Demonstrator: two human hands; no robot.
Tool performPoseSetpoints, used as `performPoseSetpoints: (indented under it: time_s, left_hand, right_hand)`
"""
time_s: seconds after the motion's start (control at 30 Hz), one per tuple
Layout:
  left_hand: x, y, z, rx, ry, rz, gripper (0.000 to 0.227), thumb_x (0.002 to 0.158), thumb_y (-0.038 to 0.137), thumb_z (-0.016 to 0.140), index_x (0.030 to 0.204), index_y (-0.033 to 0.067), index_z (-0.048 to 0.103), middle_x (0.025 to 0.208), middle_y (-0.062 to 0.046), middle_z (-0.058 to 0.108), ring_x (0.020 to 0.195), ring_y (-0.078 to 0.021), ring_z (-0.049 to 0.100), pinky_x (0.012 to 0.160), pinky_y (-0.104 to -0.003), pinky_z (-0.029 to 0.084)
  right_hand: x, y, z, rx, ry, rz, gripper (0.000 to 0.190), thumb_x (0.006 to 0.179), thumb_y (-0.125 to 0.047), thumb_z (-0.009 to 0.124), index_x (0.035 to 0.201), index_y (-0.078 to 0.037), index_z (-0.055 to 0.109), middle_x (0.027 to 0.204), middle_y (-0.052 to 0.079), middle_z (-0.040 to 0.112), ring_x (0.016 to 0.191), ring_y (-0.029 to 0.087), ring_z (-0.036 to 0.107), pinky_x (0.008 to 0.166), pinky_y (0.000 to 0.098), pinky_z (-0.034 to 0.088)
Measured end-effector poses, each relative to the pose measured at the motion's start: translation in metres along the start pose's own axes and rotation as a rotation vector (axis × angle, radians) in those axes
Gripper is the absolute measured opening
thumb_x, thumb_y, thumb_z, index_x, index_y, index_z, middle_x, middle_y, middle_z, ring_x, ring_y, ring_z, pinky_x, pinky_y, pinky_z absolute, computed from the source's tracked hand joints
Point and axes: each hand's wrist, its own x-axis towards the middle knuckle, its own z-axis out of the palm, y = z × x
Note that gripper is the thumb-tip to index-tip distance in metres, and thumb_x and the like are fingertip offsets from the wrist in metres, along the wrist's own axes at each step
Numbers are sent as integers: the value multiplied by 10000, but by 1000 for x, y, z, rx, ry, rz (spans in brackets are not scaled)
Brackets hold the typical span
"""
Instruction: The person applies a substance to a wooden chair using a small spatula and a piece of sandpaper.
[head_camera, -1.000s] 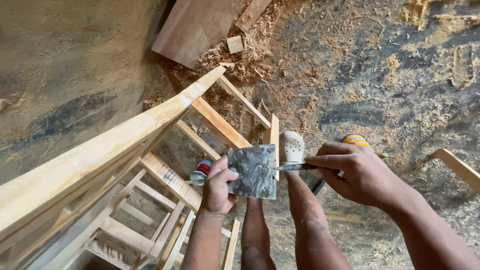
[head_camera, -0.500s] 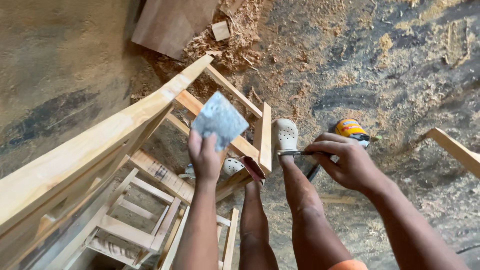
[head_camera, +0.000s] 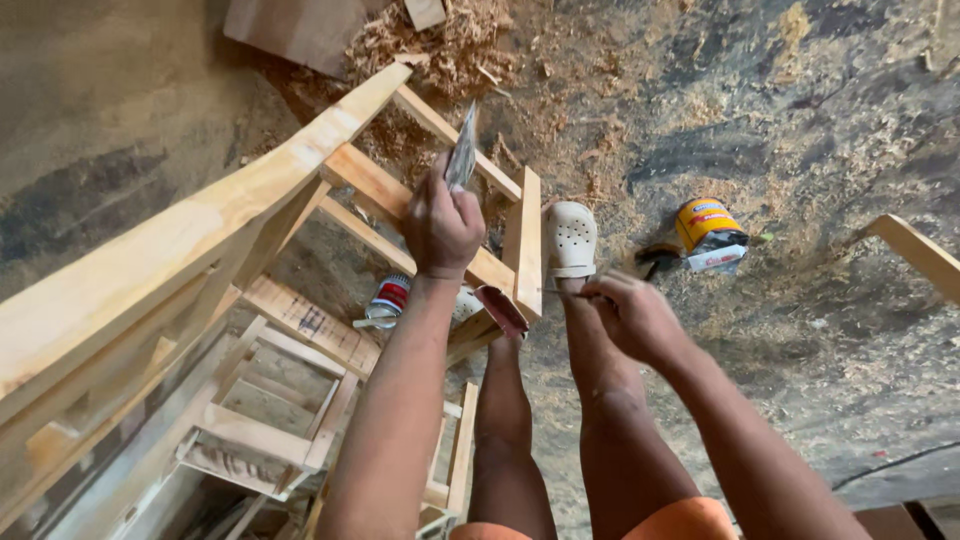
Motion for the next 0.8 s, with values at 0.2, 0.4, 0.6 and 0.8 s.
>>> performPoseSetpoints:
  time_s: [0.2,0.4,0.6,0.8]
  left_hand:
    - [-3,1,9,13,25,9,432,966,49,452,1383,-34,532,1085,-227,740,921,-306,767,805,-378,655]
    - [2,9,9,-22,-7,-52,486,929,24,480,1404,-63,532,990,-199,747,821,-291,749,712,-375,634]
    - [0,12,10,-33,33,-33,476,915,40,527,1383,-50,525,971,-193,728,840,-292,734,742,-372,625]
    - [0,13,19,-99,30,-15,461,947,38,521,1398,-56,507,1077,-195,730,947,-293,736,855,-370,631]
  right_hand:
    - [55,-29,-34,-340,-296,-68,252,915,-42,552,1048,-90,760,1058,94,741,576,236,716,455,391,592]
    - [83,-70,-53,-599,-346,-238,239,854,-48,593,973,-123,786,913,66,749,614,267,709,559,433,574]
    - [90,-85,-46,-743,-399,-256,177,847,-43,606,880,-101,770,921,82,739,620,229,716,531,408,582]
    - [102,-90,-30,-955,-567,-276,188,976,-43,603,846,-69,735,843,73,737,583,132,699,492,307,570]
